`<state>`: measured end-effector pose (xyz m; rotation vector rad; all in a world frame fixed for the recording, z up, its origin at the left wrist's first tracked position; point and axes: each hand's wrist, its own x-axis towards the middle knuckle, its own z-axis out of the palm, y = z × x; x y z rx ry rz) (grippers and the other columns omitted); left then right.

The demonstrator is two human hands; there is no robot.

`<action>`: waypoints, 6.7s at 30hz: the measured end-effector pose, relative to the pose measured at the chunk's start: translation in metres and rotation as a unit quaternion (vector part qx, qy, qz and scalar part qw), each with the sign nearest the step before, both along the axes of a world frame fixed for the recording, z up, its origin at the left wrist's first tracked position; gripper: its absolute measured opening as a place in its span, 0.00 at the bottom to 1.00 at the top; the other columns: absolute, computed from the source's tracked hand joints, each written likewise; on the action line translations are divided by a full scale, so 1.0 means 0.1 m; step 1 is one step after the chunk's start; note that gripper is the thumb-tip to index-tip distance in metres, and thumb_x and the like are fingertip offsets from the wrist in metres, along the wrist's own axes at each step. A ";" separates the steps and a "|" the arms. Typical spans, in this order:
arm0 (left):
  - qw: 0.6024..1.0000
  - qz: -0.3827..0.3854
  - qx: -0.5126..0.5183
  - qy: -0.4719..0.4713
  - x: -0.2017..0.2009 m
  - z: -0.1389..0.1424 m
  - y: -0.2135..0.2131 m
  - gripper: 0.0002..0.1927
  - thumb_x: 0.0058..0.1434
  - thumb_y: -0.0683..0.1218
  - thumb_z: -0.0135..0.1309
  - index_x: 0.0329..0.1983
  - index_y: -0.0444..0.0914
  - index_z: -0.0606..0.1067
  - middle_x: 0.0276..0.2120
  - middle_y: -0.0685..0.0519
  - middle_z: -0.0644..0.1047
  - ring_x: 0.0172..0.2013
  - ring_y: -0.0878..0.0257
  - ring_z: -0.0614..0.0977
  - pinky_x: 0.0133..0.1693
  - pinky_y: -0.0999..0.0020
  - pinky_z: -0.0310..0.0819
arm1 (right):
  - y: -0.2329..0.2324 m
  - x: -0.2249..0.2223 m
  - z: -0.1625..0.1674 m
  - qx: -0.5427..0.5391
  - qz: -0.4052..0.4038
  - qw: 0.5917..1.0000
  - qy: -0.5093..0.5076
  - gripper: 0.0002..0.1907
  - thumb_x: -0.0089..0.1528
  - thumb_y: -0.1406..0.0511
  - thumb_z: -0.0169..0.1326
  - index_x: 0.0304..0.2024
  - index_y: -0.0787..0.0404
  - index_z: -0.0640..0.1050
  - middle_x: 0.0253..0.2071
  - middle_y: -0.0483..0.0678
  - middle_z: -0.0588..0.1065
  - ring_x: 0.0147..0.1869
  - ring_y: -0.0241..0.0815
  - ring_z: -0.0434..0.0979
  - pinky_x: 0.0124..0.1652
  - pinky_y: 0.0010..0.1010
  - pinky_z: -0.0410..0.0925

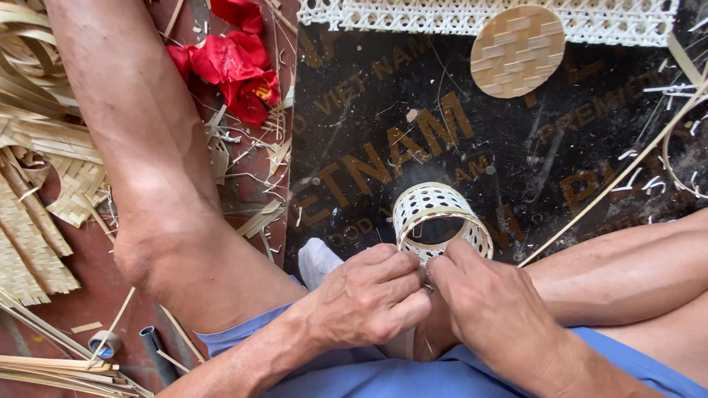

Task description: The person sits on the floor assembling a woven bamboo basket. They bend a thin bamboo strip into a ring, apply glue from a squeeze bottle, fit the ring around the top of the woven cylinder, press the joint, then fit a round woven base disc into the bottom and press it into place, finally using a plastic pipe to press and shape the basket interior.

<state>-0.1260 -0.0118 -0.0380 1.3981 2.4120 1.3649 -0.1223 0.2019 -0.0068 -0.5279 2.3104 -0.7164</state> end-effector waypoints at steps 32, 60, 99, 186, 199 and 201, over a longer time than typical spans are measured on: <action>0.999 -0.003 0.007 -0.039 -0.09 -0.12 -0.05 0.11 0.58 0.44 0.59 0.33 0.37 0.68 0.36 0.50 0.74 0.42 0.57 0.77 0.45 0.63 0.70 | 0.18 -0.42 -0.22 0.053 0.116 0.961 -0.246 0.04 0.58 0.69 0.51 0.33 0.61 0.77 0.37 0.53 0.74 0.39 0.56 0.79 0.38 0.48 0.70; 0.996 0.007 -0.080 -0.032 0.13 -0.14 0.05 0.21 0.59 0.46 0.51 0.54 0.33 0.75 0.40 0.53 0.71 0.45 0.58 0.73 0.50 0.60 0.65 | 0.30 -0.19 -0.02 -0.106 0.159 0.971 0.142 0.06 0.49 0.67 0.56 0.25 0.62 0.73 0.26 0.48 0.68 0.26 0.43 0.74 0.25 0.36 0.69; 0.993 0.045 -0.107 -0.035 0.23 -0.11 0.07 0.17 0.61 0.45 0.54 0.54 0.45 0.77 0.42 0.59 0.72 0.49 0.63 0.73 0.53 0.57 0.58 | 0.52 -0.15 -0.16 -0.141 0.225 0.903 0.337 0.14 0.52 0.63 0.54 0.40 0.61 0.79 0.42 0.46 0.76 0.55 0.47 0.74 0.50 0.43 0.65; 0.991 -0.024 -0.103 0.077 -0.14 -0.13 -0.27 0.16 0.62 0.47 0.56 0.48 0.33 0.79 0.48 0.51 0.77 0.58 0.57 0.78 0.57 0.53 0.71 | 0.35 -0.28 -0.37 -0.151 0.275 0.912 0.265 0.17 0.49 0.64 0.53 0.37 0.67 0.80 0.38 0.46 0.78 0.43 0.38 0.74 0.53 0.43 0.59; 0.982 -0.032 -0.144 0.118 -0.20 -0.11 -0.25 0.19 0.59 0.50 0.55 0.48 0.33 0.80 0.48 0.51 0.76 0.56 0.57 0.78 0.49 0.56 0.66 | 0.39 -0.26 -0.46 -0.217 0.278 0.905 0.239 0.12 0.50 0.63 0.54 0.30 0.64 0.80 0.33 0.44 0.76 0.53 0.43 0.75 0.60 0.59 0.58; 0.982 -0.036 -0.148 0.116 -0.19 -0.10 -0.24 0.18 0.60 0.50 0.55 0.48 0.34 0.80 0.48 0.51 0.76 0.57 0.57 0.78 0.49 0.57 0.66 | 0.38 -0.26 -0.46 -0.226 0.268 0.904 0.243 0.11 0.52 0.63 0.54 0.31 0.63 0.80 0.34 0.44 0.77 0.55 0.42 0.74 0.61 0.59 0.57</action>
